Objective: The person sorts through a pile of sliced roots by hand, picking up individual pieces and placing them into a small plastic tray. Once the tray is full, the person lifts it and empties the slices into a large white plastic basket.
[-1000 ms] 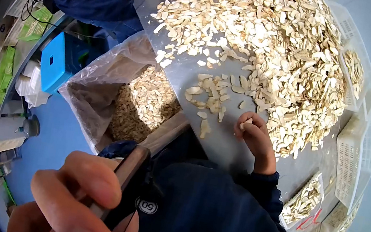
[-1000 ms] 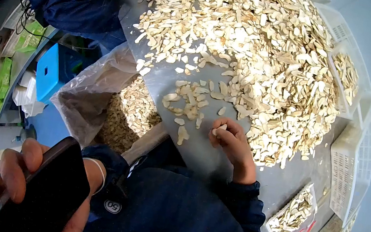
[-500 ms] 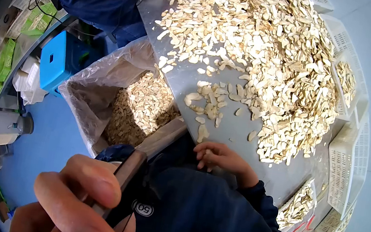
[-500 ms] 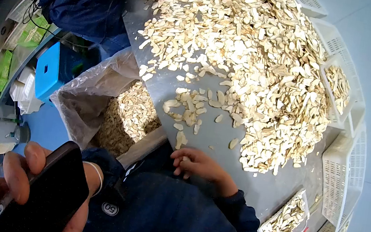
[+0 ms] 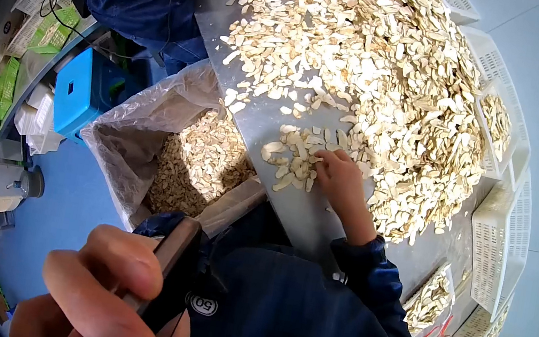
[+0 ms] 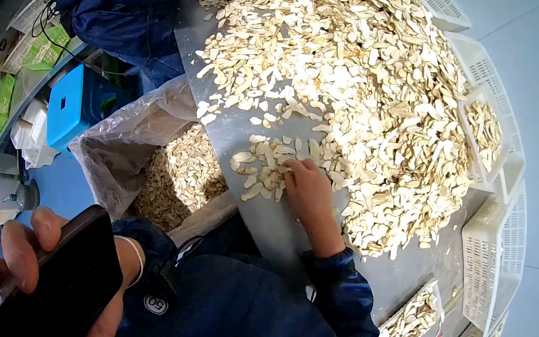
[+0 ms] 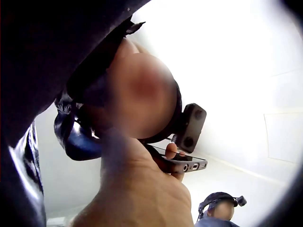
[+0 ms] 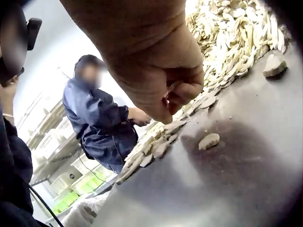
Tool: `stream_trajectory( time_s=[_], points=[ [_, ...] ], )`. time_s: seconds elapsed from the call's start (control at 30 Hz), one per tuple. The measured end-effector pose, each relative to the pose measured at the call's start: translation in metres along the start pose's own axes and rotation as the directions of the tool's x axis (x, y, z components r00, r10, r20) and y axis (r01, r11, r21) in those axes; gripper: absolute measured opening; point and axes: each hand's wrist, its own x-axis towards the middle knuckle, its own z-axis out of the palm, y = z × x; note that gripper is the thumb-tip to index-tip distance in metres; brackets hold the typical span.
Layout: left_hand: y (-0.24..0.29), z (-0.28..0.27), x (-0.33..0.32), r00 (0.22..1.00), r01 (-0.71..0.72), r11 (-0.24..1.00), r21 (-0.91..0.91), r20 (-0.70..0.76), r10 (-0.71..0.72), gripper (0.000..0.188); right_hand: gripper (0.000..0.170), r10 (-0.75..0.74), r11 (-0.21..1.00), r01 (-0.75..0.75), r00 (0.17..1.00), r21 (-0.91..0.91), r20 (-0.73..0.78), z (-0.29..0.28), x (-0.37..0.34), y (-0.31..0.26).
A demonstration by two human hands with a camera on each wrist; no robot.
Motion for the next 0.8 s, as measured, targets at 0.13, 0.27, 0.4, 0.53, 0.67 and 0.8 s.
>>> stream_trajectory(
  time_s=[0.13,0.27,0.4,0.53,0.67,0.8],
  points=[
    [0.010,0.001,-0.002,0.997,0.082,0.997,-0.012,-0.007,-0.082,0.089,0.018,0.001,0.996,-0.004,1.000,-0.084,-0.027,0.016,0.000,0.005],
    [-0.001,0.010,-0.004,0.999,0.016,1.000,0.000,-0.049,-0.016,0.090,0.020,0.098,0.993,-0.100,0.994,0.055,0.047,-0.011,-0.003,0.017],
    [-0.031,0.027,0.013,0.913,-0.362,0.912,0.192,-0.123,0.388,0.083,0.022,0.278,0.879,-0.371,0.910,0.301,0.308,-0.075,0.002,0.048],
    [-0.034,0.029,0.019,0.913,-0.378,0.903,0.203,-0.079,0.400,0.084,0.013,0.478,0.465,-0.084,0.862,0.881,-0.170,-0.183,0.015,0.097],
    [-0.033,0.024,0.013,0.938,-0.330,0.927,0.180,-0.047,0.343,0.083,0.020,0.691,0.351,0.179,0.612,0.919,-0.384,-0.202,0.024,0.064],
    [-0.019,0.020,0.010,0.984,-0.146,0.960,0.240,-0.062,0.165,0.082,0.023,0.394,0.588,-0.281,0.919,0.758,0.035,-0.140,0.003,0.035]
  ],
)
